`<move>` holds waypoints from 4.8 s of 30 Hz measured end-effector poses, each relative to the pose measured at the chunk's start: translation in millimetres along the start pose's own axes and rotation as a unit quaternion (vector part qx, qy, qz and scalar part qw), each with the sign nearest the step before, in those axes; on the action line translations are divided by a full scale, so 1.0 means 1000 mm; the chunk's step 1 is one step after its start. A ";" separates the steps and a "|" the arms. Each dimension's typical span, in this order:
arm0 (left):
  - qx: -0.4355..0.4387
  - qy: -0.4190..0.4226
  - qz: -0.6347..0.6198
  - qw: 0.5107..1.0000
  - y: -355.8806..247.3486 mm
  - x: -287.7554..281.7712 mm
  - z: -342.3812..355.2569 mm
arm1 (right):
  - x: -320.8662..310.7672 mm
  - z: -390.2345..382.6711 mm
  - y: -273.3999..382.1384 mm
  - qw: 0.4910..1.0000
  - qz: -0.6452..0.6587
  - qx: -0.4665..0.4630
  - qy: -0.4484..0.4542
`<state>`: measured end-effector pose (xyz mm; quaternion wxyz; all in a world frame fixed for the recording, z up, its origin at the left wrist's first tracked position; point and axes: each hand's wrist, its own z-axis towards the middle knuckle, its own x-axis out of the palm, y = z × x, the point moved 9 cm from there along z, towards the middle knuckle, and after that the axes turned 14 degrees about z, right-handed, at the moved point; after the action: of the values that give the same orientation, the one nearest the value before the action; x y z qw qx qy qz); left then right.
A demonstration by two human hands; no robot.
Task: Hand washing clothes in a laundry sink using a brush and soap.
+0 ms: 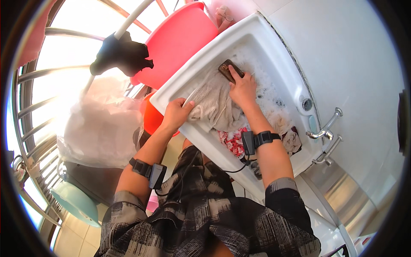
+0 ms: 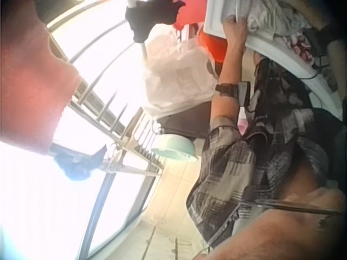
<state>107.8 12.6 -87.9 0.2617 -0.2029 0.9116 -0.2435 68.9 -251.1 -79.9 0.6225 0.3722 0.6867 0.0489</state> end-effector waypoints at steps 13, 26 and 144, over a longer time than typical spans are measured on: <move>-0.088 0.013 -0.150 0.985 0.000 0.006 0.013 | 0.002 -0.012 -0.020 0.998 0.063 0.016 -0.025; 0.059 0.039 -0.074 0.995 -0.026 0.022 0.022 | 0.015 -0.098 -0.002 0.976 0.207 -0.020 -0.057; 0.472 -0.084 0.437 0.761 -0.061 0.061 -0.062 | -0.003 -0.022 -0.054 0.999 0.004 0.046 -0.026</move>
<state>39.4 -45.1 -31.0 0.4778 0.3472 0.6455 -0.4842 24.6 -283.3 -101.0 0.6219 0.4039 0.6708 0.0102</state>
